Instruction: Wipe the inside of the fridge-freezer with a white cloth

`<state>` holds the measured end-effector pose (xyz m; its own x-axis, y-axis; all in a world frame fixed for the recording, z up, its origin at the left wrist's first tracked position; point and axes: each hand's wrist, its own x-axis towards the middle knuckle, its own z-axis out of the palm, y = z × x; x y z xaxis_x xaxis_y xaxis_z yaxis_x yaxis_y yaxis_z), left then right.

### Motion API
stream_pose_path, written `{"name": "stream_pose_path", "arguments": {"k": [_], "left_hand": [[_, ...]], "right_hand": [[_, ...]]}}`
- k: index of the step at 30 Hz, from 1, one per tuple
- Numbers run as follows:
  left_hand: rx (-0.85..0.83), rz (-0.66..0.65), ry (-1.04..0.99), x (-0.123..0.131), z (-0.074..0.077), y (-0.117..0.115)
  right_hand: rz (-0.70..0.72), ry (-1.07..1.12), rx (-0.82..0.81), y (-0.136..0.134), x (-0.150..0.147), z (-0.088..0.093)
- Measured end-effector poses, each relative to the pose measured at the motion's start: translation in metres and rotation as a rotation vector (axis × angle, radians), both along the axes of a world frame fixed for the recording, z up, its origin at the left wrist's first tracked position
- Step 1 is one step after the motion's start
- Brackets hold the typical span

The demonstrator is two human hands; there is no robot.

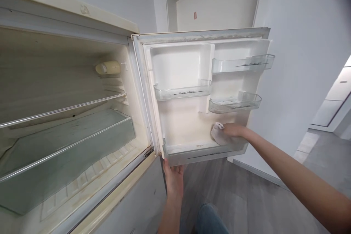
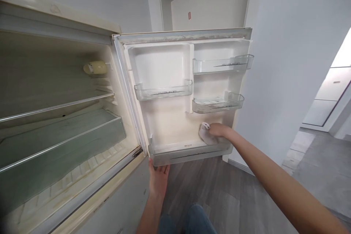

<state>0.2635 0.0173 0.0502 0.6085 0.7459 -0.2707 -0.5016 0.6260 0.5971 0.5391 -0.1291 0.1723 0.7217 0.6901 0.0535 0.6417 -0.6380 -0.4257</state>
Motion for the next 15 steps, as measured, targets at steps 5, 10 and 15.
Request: {"name": "stream_pose_path", "arguments": {"k": [5,10,15], "left_hand": [[0.07,0.008,-0.038,-0.009,0.005,0.011],[0.126,-0.017,-0.068,-0.009,0.005,0.011],[0.154,-0.025,-0.051,-0.008,0.003,0.01]], "right_hand": [[0.12,0.056,-0.204,0.025,-0.027,-0.026],[0.254,0.078,-0.216,0.064,-0.059,-0.031],[0.382,0.178,-0.16,0.111,-0.104,-0.025]]}}
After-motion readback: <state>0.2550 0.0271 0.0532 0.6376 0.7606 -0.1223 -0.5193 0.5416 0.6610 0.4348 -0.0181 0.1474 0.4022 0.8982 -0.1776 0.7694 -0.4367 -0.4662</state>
